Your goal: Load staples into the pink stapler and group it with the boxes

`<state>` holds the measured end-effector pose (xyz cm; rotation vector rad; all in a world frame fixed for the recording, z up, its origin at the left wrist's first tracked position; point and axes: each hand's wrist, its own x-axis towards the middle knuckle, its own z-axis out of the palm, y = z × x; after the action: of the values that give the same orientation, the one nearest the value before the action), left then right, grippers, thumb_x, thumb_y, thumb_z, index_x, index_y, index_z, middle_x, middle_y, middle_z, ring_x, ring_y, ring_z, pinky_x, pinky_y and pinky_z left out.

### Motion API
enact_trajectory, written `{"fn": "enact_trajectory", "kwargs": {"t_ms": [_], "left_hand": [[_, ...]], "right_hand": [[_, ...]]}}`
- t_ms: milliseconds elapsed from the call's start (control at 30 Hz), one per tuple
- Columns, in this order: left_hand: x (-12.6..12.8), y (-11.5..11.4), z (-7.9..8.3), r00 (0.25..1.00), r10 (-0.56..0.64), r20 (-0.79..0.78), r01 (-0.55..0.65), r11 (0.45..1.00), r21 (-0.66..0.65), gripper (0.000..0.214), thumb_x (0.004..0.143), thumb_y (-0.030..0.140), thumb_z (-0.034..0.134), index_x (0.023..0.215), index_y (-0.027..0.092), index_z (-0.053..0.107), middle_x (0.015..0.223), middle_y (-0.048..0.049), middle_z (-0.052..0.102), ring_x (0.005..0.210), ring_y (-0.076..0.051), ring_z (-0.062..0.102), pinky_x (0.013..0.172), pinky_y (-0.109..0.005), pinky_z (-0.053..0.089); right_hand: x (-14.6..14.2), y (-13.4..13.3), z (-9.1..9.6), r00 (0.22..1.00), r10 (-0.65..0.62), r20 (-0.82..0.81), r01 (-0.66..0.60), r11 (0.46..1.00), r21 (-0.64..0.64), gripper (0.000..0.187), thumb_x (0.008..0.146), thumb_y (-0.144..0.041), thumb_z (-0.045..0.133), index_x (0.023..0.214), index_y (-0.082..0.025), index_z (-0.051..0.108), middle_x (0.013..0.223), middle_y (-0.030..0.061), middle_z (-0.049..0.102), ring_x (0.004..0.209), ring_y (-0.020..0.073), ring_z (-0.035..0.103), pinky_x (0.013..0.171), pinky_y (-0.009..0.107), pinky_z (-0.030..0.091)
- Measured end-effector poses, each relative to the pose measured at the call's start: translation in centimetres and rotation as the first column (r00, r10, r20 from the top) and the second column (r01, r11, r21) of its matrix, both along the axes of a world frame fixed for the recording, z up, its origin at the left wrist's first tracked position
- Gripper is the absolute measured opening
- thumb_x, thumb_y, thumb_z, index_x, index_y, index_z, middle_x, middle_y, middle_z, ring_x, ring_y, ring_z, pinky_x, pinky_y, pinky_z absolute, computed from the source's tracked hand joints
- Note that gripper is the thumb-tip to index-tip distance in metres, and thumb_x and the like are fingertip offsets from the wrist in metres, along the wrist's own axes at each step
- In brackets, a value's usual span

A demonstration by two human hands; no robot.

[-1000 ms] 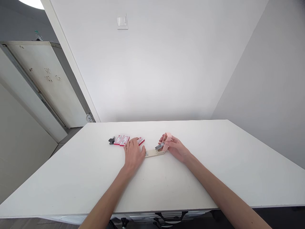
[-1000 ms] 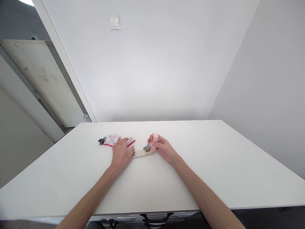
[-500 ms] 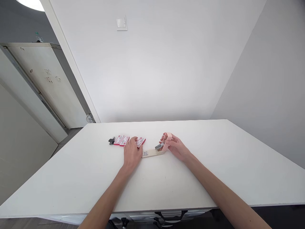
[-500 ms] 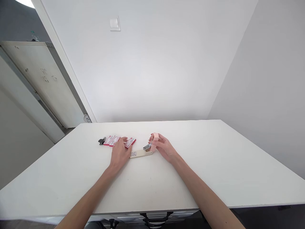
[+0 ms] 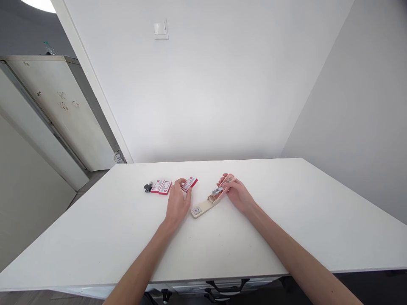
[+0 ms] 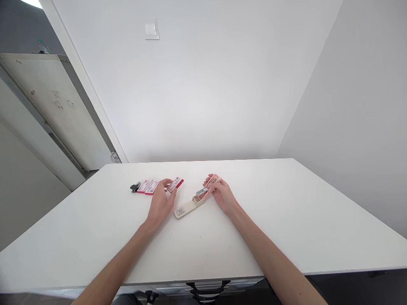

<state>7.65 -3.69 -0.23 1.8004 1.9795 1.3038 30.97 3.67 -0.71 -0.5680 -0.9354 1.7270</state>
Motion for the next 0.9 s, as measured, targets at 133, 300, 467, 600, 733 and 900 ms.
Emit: {"fn": "enact_trajectory", "kwargs": {"t_ms": [133,300,467,600,733,900], "left_hand": [[0.4,0.1,0.2,0.986,-0.068,0.155,0.073,0.997,-0.031,0.040,0.097,0.046,0.052,0.129,0.024,0.044,0.137,-0.0127,0.059,0.112,-0.026,0.063,0.089,-0.040,0.050],[0.2,0.5,0.4,0.884,-0.088,0.458,0.155,0.982,-0.111,0.046,0.097,0.058,0.048,0.127,0.023,0.045,0.134,-0.0130,0.062,0.097,-0.021,0.071,0.088,-0.037,0.052],[-0.4,0.5,0.7,0.714,-0.007,0.700,0.181,0.968,-0.175,0.062,0.087,0.068,0.059,0.126,0.021,0.054,0.108,-0.0112,0.074,0.101,-0.024,0.070,0.092,-0.039,0.051],[-0.4,0.2,1.4,0.641,-0.010,0.768,0.186,0.972,-0.143,0.064,0.077,0.063,0.075,0.124,0.022,0.061,0.118,-0.0128,0.074,0.110,-0.025,0.067,0.096,-0.040,0.048],[0.0,-0.2,2.1,0.627,-0.033,0.778,0.202,0.972,-0.122,0.064,0.074,0.057,0.081,0.124,0.023,0.061,0.128,-0.0121,0.071,0.115,-0.025,0.064,0.099,-0.040,0.046],[0.5,-0.7,3.1,0.696,-0.063,0.716,0.221,0.967,-0.130,0.060,0.074,0.056,0.081,0.122,0.025,0.062,0.121,-0.0089,0.074,0.114,-0.025,0.065,0.095,-0.038,0.048]], "right_hand": [[0.2,0.6,-0.6,0.991,-0.134,-0.021,0.132,0.988,-0.079,0.034,0.067,-0.019,0.081,0.098,-0.025,0.067,0.095,-0.0002,0.066,0.092,0.0215,0.068,0.088,0.040,0.058],[0.3,0.7,-1.1,0.952,-0.293,0.091,0.301,0.947,-0.107,0.036,0.066,-0.022,0.080,0.098,-0.025,0.063,0.094,-0.0007,0.066,0.095,0.0222,0.071,0.083,0.036,0.059],[0.2,0.8,-1.8,0.822,-0.423,0.381,0.440,0.897,0.045,0.027,0.072,-0.028,0.067,0.098,-0.025,0.062,0.096,0.0001,0.067,0.081,0.0203,0.071,0.075,0.035,0.058],[0.3,0.8,-2.0,0.744,-0.437,0.505,0.423,0.894,0.151,0.030,0.072,-0.027,0.062,0.102,-0.025,0.061,0.101,0.0020,0.065,0.076,0.0203,0.071,0.074,0.036,0.056],[0.3,0.5,-1.8,0.666,-0.452,0.593,0.386,0.889,0.245,0.030,0.074,-0.028,0.059,0.103,-0.024,0.061,0.104,0.0041,0.066,0.080,0.0216,0.071,0.074,0.036,0.055],[0.1,0.3,-1.9,0.592,-0.524,0.612,0.406,0.850,0.334,0.026,0.074,-0.027,0.059,0.099,-0.024,0.064,0.100,0.0050,0.066,0.082,0.0220,0.067,0.075,0.036,0.053]]}}
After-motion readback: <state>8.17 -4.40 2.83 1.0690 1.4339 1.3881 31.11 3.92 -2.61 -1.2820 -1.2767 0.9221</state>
